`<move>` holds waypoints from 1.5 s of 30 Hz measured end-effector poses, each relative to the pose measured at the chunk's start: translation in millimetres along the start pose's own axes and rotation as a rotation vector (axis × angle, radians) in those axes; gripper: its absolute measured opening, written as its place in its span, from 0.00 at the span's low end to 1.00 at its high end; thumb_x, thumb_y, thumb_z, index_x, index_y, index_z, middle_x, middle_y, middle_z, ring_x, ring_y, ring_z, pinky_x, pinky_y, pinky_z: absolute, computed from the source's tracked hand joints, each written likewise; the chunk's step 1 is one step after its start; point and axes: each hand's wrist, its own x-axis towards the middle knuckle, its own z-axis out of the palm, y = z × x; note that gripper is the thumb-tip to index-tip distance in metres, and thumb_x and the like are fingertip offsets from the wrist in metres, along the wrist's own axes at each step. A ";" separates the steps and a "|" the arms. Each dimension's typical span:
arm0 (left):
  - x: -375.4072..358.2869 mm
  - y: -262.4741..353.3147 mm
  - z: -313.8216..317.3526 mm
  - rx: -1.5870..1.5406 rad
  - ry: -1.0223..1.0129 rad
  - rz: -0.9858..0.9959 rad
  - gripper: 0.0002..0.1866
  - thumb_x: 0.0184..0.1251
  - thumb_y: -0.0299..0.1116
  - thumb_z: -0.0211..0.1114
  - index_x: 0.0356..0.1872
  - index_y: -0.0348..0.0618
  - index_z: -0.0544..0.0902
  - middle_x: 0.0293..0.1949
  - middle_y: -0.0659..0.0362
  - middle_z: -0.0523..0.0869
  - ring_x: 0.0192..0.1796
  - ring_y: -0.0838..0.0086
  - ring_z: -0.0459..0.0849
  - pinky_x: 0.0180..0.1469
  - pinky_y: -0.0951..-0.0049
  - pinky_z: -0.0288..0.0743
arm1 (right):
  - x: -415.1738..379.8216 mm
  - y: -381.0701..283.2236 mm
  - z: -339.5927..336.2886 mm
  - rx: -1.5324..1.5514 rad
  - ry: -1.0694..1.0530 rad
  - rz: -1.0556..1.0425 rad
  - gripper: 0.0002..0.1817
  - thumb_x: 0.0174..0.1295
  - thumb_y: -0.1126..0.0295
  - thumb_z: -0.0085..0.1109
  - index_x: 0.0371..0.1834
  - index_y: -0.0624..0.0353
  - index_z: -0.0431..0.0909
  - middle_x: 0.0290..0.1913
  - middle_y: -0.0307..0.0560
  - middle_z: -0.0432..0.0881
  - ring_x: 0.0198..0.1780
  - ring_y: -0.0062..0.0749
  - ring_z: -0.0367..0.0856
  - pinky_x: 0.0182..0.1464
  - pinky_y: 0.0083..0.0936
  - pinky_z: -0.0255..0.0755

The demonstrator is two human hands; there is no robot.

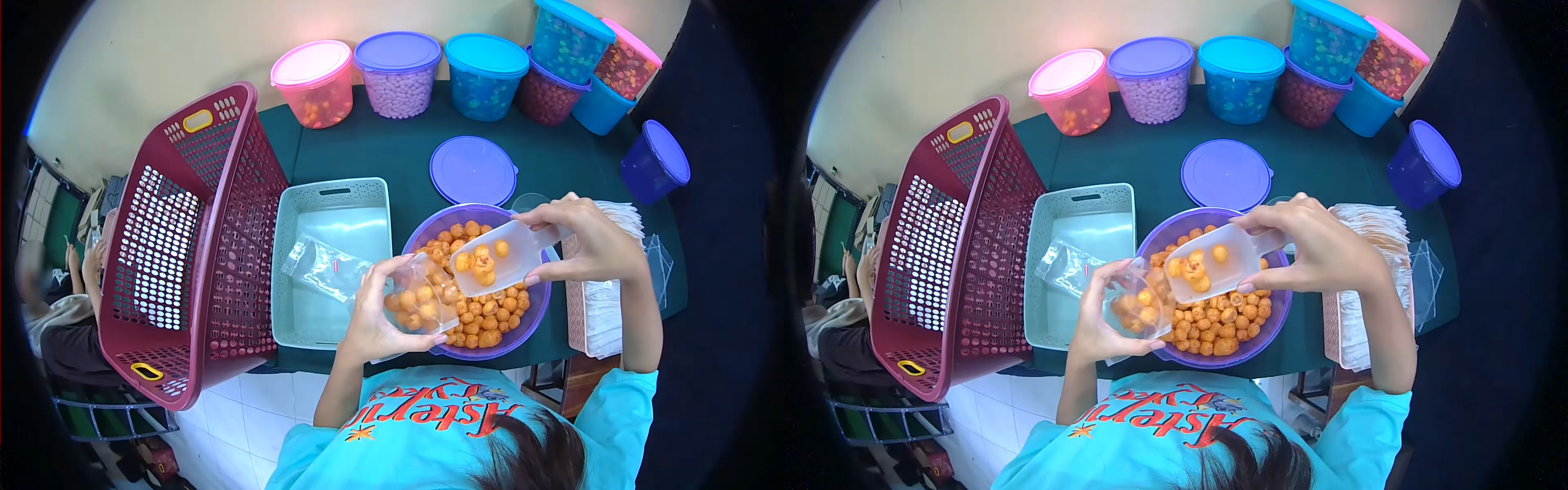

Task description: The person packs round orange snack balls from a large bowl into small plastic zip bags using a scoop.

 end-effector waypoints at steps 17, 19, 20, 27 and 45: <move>63.5 3.8 3.2 -0.571 -0.525 -0.285 0.45 0.39 0.24 0.72 0.61 0.33 0.55 0.54 0.50 0.70 0.54 0.68 0.71 0.56 0.69 0.65 | 15.0 -2.7 -6.1 -0.308 -0.152 -0.086 0.28 0.35 0.58 0.67 0.40 0.63 0.76 0.29 0.48 0.80 0.36 0.35 0.75 0.46 0.27 0.60; 74.3 -4.3 3.8 -0.614 -0.697 -0.481 0.45 0.37 0.26 0.73 0.59 0.32 0.58 0.51 0.51 0.73 0.51 0.70 0.73 0.52 0.71 0.68 | 17.2 -3.5 -10.4 -0.283 -0.225 -0.037 0.33 0.34 0.54 0.71 0.45 0.61 0.76 0.34 0.45 0.80 0.34 0.28 0.75 0.46 0.24 0.57; 78.5 -6.2 4.7 -0.564 -0.789 -0.462 0.41 0.38 0.30 0.73 0.57 0.31 0.62 0.47 0.52 0.76 0.48 0.72 0.76 0.50 0.71 0.71 | 18.0 -3.5 -11.5 -0.289 -0.221 -0.039 0.33 0.34 0.54 0.71 0.45 0.61 0.76 0.34 0.45 0.80 0.34 0.28 0.75 0.46 0.24 0.57; 70.0 -9.2 24.3 -1.076 -1.056 -0.715 0.37 0.44 0.32 0.69 0.57 0.34 0.61 0.50 0.49 0.74 0.49 0.66 0.75 0.51 0.69 0.70 | 22.7 -13.0 -23.4 -0.301 -0.262 -0.105 0.31 0.34 0.55 0.70 0.43 0.61 0.77 0.34 0.44 0.81 0.33 0.29 0.76 0.44 0.24 0.58; 97.2 46.0 3.5 -0.717 -0.894 -0.288 0.29 0.44 0.30 0.69 0.50 0.36 0.70 0.46 0.56 0.77 0.49 0.74 0.74 0.53 0.72 0.66 | 25.3 -100.4 -58.5 -0.865 -0.229 -0.229 0.18 0.31 0.71 0.66 0.31 0.60 0.77 0.25 0.43 0.78 0.33 0.29 0.74 0.44 0.23 0.59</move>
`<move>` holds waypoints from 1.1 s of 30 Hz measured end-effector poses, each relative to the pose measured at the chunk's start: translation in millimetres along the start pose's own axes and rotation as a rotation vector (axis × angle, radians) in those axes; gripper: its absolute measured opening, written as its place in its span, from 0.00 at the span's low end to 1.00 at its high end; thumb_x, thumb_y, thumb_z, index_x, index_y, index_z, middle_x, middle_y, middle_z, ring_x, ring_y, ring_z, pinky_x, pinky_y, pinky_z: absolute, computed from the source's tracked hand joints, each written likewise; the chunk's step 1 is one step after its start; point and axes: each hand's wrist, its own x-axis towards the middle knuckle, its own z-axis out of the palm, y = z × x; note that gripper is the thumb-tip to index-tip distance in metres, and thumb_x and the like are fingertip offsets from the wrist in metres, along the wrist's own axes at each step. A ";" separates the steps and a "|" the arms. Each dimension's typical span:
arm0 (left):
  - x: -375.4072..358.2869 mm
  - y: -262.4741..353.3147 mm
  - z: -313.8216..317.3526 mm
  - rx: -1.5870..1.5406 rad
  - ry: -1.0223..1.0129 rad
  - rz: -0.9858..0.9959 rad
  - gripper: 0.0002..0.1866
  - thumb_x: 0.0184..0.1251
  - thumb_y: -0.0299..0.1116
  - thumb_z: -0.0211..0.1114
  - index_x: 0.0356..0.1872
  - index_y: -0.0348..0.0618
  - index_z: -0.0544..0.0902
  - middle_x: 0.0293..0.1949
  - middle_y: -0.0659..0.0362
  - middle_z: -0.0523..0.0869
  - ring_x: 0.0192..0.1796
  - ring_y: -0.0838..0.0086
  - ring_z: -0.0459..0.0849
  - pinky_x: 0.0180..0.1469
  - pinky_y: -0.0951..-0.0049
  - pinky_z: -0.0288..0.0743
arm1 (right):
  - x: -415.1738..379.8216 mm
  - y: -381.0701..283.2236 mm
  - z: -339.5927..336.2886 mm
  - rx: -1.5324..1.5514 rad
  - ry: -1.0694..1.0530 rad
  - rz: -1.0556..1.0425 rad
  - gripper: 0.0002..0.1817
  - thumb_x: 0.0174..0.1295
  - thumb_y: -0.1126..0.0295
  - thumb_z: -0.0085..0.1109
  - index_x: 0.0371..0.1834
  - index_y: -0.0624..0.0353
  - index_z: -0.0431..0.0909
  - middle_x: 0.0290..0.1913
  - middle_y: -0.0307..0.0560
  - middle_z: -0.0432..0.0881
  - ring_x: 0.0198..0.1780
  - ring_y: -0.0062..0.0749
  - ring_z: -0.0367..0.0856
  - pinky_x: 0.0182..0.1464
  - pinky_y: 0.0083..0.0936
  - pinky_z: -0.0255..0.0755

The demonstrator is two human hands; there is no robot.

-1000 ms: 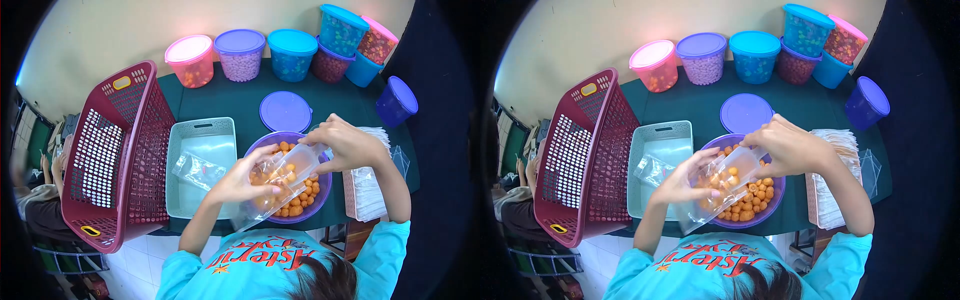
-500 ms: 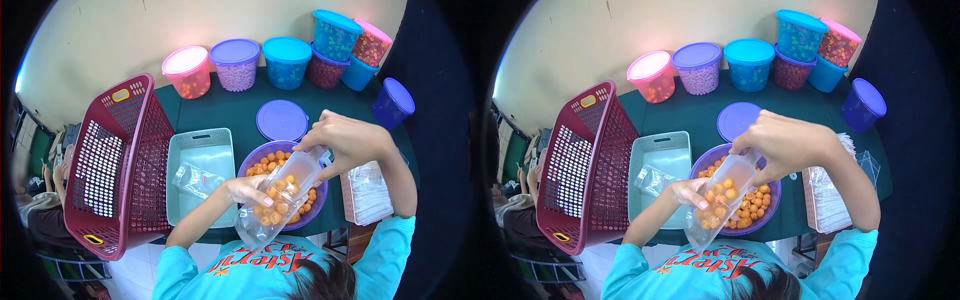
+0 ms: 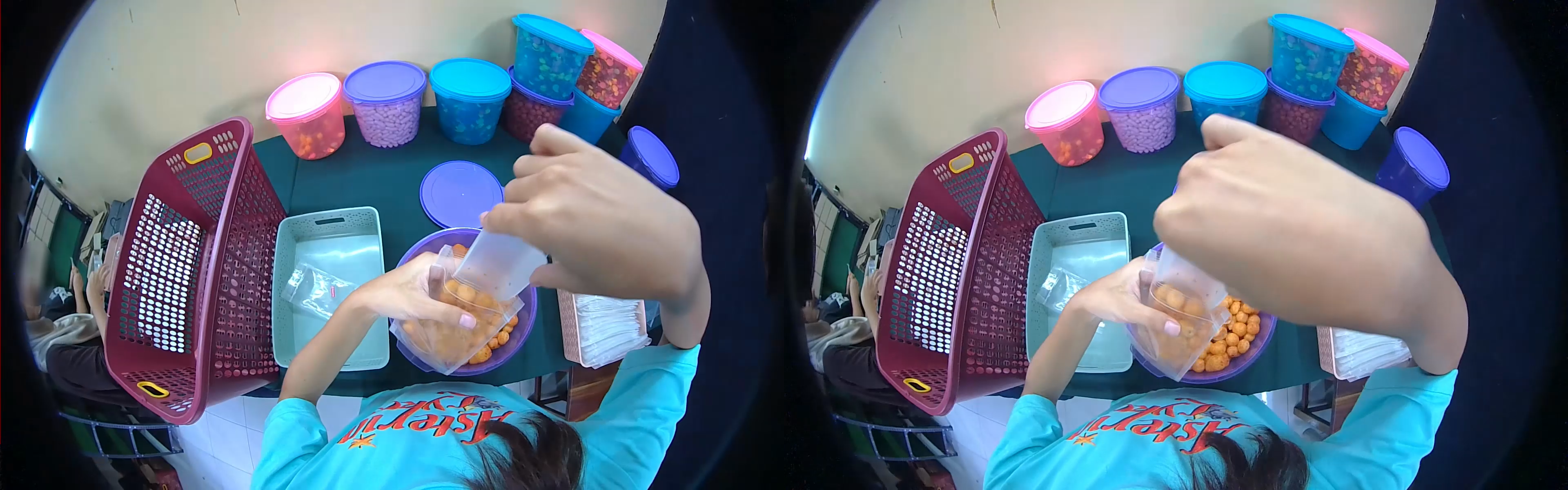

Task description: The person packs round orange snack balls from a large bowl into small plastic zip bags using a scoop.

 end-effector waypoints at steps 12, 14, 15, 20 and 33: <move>10.6 5.9 5.9 0.108 0.161 0.136 0.25 0.44 0.32 0.69 0.46 0.36 0.73 0.42 0.57 0.78 0.46 0.75 0.75 0.52 0.73 0.66 | 10.4 -10.7 6.5 -0.010 0.015 -0.034 0.12 0.32 0.73 0.64 0.23 0.59 0.75 0.23 0.40 0.76 0.32 0.28 0.73 0.42 0.22 0.59; 12.1 2.3 2.8 0.143 0.168 0.120 0.25 0.44 0.32 0.69 0.46 0.36 0.73 0.43 0.57 0.78 0.47 0.74 0.75 0.52 0.73 0.66 | 6.8 -8.8 6.8 -0.021 0.012 0.036 0.11 0.32 0.73 0.64 0.22 0.59 0.74 0.23 0.40 0.76 0.33 0.28 0.73 0.43 0.22 0.59; 10.5 1.2 0.0 0.151 0.140 0.138 0.27 0.43 0.32 0.69 0.47 0.36 0.71 0.44 0.56 0.78 0.48 0.74 0.74 0.53 0.72 0.65 | -0.5 -2.9 7.3 -0.107 0.095 0.061 0.13 0.30 0.74 0.65 0.24 0.60 0.76 0.25 0.42 0.77 0.34 0.29 0.73 0.43 0.23 0.60; -6.0 -20.8 -14.2 0.146 0.274 0.155 0.35 0.35 0.26 0.72 0.51 0.36 0.67 0.47 0.54 0.76 0.53 0.70 0.72 0.55 0.69 0.65 | -38.7 23.4 19.4 0.060 0.379 0.301 0.21 0.27 0.69 0.71 0.29 0.59 0.77 0.27 0.42 0.77 0.33 0.33 0.71 0.43 0.25 0.59; -21.2 -27.9 6.7 0.012 0.592 0.256 0.29 0.49 0.24 0.65 0.55 0.33 0.65 0.48 0.54 0.76 0.49 0.73 0.74 0.52 0.72 0.67 | -29.6 -27.8 181.1 0.596 0.274 0.330 0.37 0.36 0.61 0.67 0.53 0.63 0.65 0.54 0.54 0.64 0.57 0.47 0.61 0.54 0.36 0.57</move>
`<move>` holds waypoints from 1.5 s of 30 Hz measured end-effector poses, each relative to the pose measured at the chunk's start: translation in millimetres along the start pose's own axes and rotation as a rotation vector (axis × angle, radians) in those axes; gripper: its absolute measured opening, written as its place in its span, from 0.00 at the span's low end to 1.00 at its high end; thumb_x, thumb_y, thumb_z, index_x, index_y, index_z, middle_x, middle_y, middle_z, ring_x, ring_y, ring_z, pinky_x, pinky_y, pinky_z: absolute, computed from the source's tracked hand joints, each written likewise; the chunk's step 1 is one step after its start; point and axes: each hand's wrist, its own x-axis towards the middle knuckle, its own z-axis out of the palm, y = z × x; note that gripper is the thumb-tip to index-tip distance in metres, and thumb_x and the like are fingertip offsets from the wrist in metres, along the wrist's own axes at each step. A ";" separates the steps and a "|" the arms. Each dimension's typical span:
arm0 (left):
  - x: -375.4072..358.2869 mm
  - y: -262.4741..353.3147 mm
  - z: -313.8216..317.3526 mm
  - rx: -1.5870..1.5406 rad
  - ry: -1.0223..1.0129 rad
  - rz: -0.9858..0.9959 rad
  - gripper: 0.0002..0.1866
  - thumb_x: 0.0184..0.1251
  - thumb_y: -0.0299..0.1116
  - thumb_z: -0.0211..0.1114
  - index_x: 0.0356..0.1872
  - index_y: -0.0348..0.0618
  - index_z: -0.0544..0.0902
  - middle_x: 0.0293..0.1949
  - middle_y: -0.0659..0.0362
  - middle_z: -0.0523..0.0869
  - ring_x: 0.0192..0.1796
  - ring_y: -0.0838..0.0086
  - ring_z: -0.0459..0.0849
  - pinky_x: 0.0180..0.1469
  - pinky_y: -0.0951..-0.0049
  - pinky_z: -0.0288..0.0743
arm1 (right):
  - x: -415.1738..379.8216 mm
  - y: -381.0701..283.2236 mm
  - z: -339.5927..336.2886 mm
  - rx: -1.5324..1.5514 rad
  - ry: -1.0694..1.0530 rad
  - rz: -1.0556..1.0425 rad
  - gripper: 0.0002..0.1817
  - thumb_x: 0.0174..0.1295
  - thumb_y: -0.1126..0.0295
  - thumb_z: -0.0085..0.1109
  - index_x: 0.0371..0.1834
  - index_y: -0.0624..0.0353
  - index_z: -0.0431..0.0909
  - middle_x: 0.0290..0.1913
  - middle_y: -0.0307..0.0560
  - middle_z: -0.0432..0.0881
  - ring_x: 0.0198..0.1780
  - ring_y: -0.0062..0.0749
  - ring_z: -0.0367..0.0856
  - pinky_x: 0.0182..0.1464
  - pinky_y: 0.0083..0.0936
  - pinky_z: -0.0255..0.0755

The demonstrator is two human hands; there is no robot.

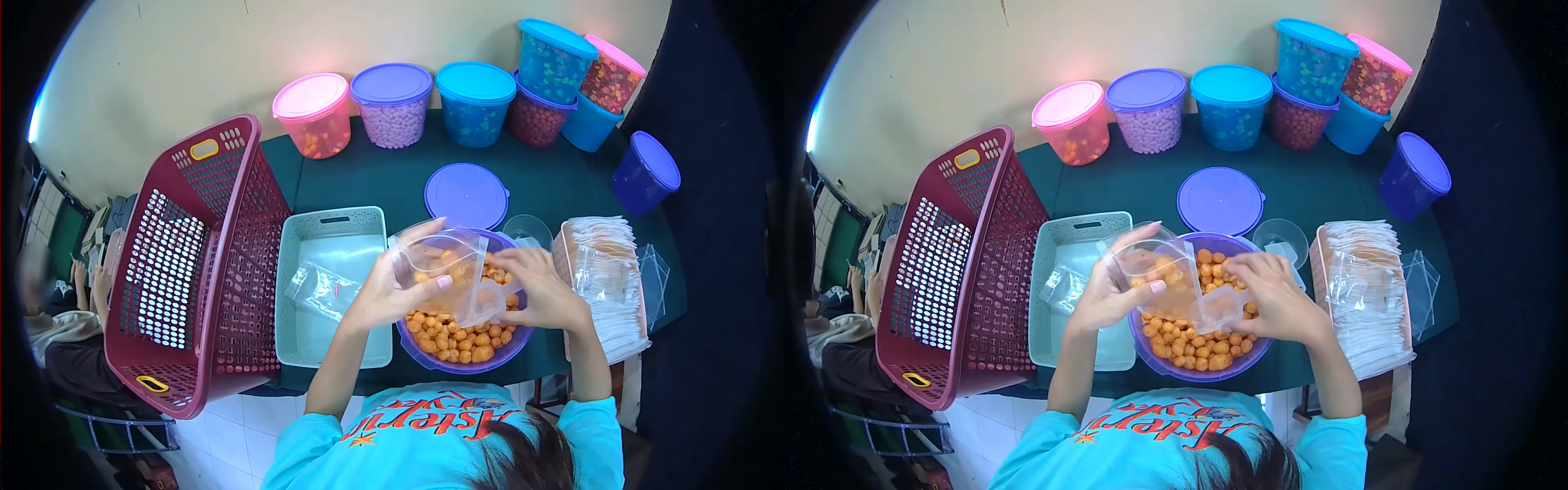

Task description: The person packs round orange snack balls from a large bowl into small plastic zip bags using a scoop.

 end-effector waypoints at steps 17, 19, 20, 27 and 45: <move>-6.0 -15.8 25.2 0.109 0.047 0.095 0.22 0.39 0.31 0.73 0.37 0.34 0.77 0.37 0.57 0.80 0.40 0.75 0.78 0.44 0.75 0.72 | 18.5 -55.7 43.6 1.341 0.523 0.124 0.17 0.63 0.67 0.43 0.50 0.68 0.67 0.47 0.47 0.72 0.51 0.27 0.69 0.55 0.24 0.60; -8.4 -17.5 28.9 -0.030 0.034 0.073 0.19 0.46 0.32 0.69 0.40 0.34 0.77 0.38 0.56 0.80 0.44 0.75 0.77 0.49 0.74 0.69 | 17.5 -52.0 40.5 1.246 0.556 0.109 0.16 0.63 0.67 0.44 0.48 0.68 0.69 0.47 0.47 0.73 0.51 0.26 0.69 0.54 0.23 0.60; -10.0 -21.2 31.0 -0.102 0.117 0.137 0.16 0.50 0.30 0.65 0.40 0.34 0.77 0.40 0.56 0.79 0.46 0.74 0.76 0.50 0.74 0.68 | 17.4 -51.2 39.6 1.151 0.587 0.093 0.15 0.62 0.68 0.44 0.46 0.67 0.72 0.48 0.47 0.73 0.51 0.26 0.70 0.54 0.23 0.61; -17.6 -27.7 38.1 0.065 0.344 0.433 0.08 0.58 0.25 0.57 0.37 0.34 0.77 0.37 0.53 0.79 0.41 0.73 0.77 0.45 0.74 0.69 | 18.2 -61.0 42.6 1.099 0.799 0.099 0.12 0.61 0.70 0.47 0.41 0.68 0.74 0.39 0.47 0.78 0.40 0.25 0.76 0.44 0.21 0.69; -42.1 -12.2 56.1 0.351 0.290 0.627 0.03 0.47 0.20 0.62 0.25 0.33 0.77 0.26 0.51 0.79 0.31 0.68 0.79 0.39 0.66 0.76 | -2.6 -76.5 34.2 0.860 0.801 -0.141 0.06 0.44 0.81 0.61 0.27 0.62 0.78 0.28 0.46 0.79 0.33 0.28 0.77 0.36 0.21 0.70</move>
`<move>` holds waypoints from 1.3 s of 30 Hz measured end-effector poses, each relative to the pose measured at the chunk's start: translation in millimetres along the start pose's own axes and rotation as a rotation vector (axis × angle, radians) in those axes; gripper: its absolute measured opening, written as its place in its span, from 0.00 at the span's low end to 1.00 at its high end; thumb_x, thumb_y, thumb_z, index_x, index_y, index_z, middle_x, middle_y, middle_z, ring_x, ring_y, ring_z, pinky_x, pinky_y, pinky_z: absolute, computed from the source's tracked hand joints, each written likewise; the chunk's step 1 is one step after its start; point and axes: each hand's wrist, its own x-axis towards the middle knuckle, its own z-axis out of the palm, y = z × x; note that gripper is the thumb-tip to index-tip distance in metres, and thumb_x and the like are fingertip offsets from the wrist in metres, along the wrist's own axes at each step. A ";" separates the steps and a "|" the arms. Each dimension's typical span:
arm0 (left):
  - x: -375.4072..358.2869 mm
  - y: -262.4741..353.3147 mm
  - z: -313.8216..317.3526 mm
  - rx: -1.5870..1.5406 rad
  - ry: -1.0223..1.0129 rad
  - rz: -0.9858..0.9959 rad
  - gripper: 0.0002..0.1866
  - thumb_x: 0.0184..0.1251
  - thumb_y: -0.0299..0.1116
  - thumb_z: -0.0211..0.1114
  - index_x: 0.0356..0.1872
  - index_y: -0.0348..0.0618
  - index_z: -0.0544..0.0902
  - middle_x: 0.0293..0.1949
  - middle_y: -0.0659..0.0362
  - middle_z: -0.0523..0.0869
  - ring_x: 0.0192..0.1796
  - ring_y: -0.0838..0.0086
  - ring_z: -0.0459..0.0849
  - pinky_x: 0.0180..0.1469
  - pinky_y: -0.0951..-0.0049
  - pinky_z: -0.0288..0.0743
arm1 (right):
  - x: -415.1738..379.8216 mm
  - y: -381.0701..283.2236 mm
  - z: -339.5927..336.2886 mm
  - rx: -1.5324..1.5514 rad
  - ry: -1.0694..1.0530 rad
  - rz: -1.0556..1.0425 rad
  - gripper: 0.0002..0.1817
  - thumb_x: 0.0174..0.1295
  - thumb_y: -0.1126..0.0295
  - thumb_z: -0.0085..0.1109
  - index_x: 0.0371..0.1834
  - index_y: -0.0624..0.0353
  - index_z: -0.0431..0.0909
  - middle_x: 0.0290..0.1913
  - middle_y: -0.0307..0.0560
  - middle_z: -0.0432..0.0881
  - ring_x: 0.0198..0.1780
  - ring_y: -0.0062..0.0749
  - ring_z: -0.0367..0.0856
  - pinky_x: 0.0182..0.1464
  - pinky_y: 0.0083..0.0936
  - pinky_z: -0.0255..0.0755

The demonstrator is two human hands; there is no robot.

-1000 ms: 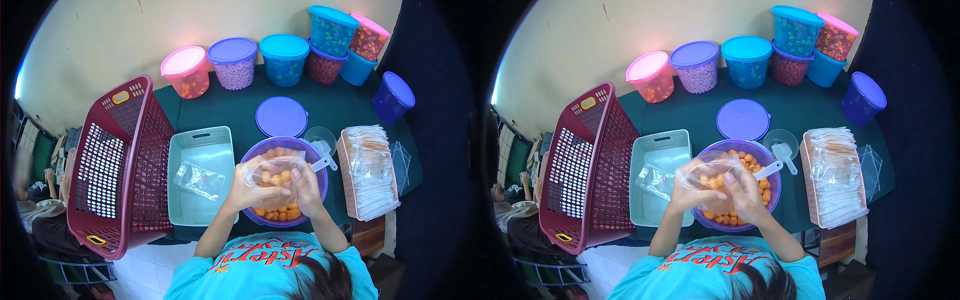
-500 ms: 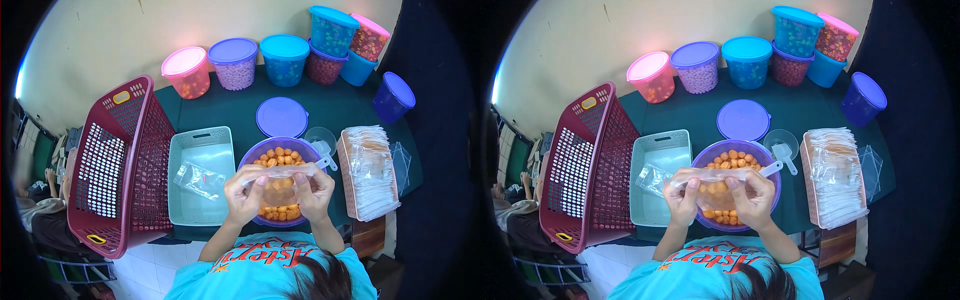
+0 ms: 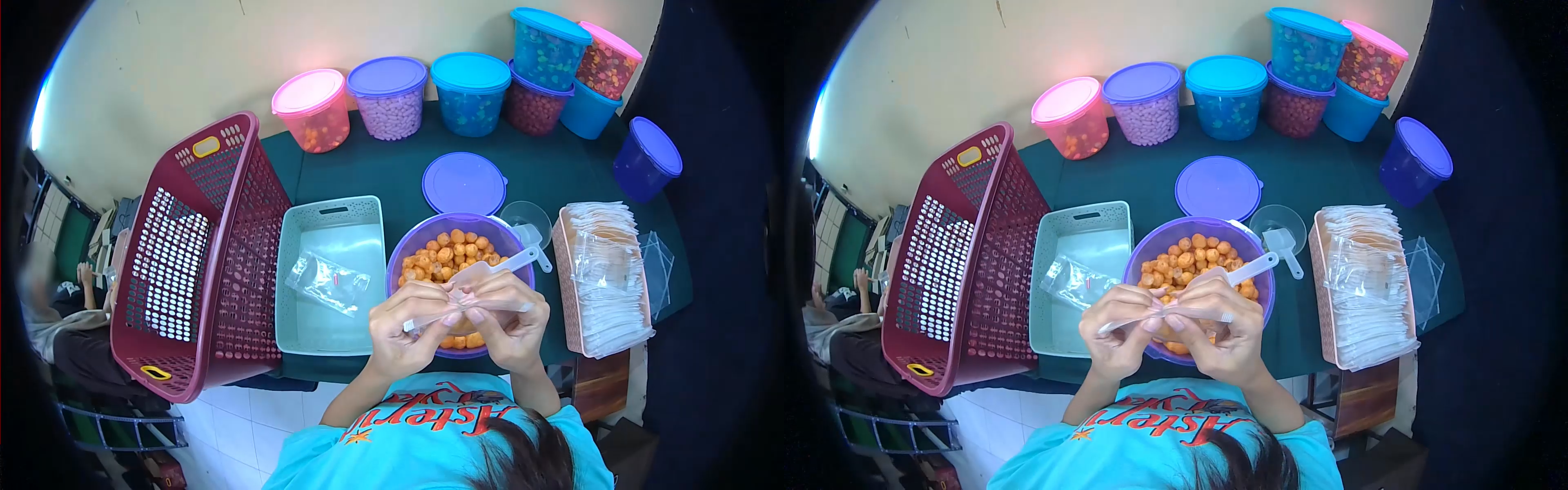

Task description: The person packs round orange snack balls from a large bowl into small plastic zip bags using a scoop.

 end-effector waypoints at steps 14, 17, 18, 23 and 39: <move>2.4 46.4 -15.5 0.006 -0.146 0.087 0.08 0.41 0.18 0.64 0.27 0.35 0.80 0.28 0.51 0.81 0.33 0.65 0.81 0.45 0.56 0.74 | -9.3 -25.1 13.4 0.006 0.030 -0.153 0.07 0.46 0.75 0.63 0.27 0.63 0.74 0.28 0.47 0.75 0.32 0.29 0.74 0.42 0.31 0.72; 1.7 50.2 -18.8 0.008 -0.149 0.128 0.09 0.40 0.18 0.65 0.28 0.35 0.80 0.29 0.52 0.81 0.34 0.64 0.81 0.46 0.56 0.73 | -7.5 -29.0 18.7 0.017 0.049 -0.191 0.09 0.44 0.76 0.64 0.28 0.62 0.75 0.28 0.46 0.75 0.32 0.30 0.75 0.42 0.32 0.72; -0.2 50.6 -20.8 0.042 -0.116 0.152 0.10 0.40 0.19 0.66 0.28 0.36 0.80 0.29 0.52 0.82 0.35 0.64 0.81 0.47 0.55 0.73 | -6.6 -30.0 21.3 0.040 0.039 -0.206 0.11 0.40 0.79 0.66 0.29 0.62 0.76 0.28 0.46 0.77 0.32 0.31 0.76 0.41 0.31 0.72; -2.8 65.8 -56.0 0.127 -0.057 0.102 0.07 0.40 0.21 0.67 0.25 0.38 0.81 0.27 0.54 0.82 0.32 0.66 0.82 0.47 0.57 0.73 | 2.8 -44.5 28.6 -0.007 -0.170 -0.174 0.09 0.43 0.78 0.63 0.31 0.61 0.78 0.30 0.45 0.79 0.31 0.30 0.77 0.40 0.30 0.70; -71.9 128.4 -196.7 0.463 0.146 0.058 0.08 0.48 0.26 0.64 0.32 0.38 0.82 0.32 0.56 0.84 0.34 0.70 0.82 0.46 0.68 0.71 | 6.3 -55.1 159.2 0.274 -0.517 -0.112 0.09 0.37 0.81 0.61 0.26 0.60 0.78 0.28 0.42 0.79 0.28 0.28 0.74 0.31 0.21 0.66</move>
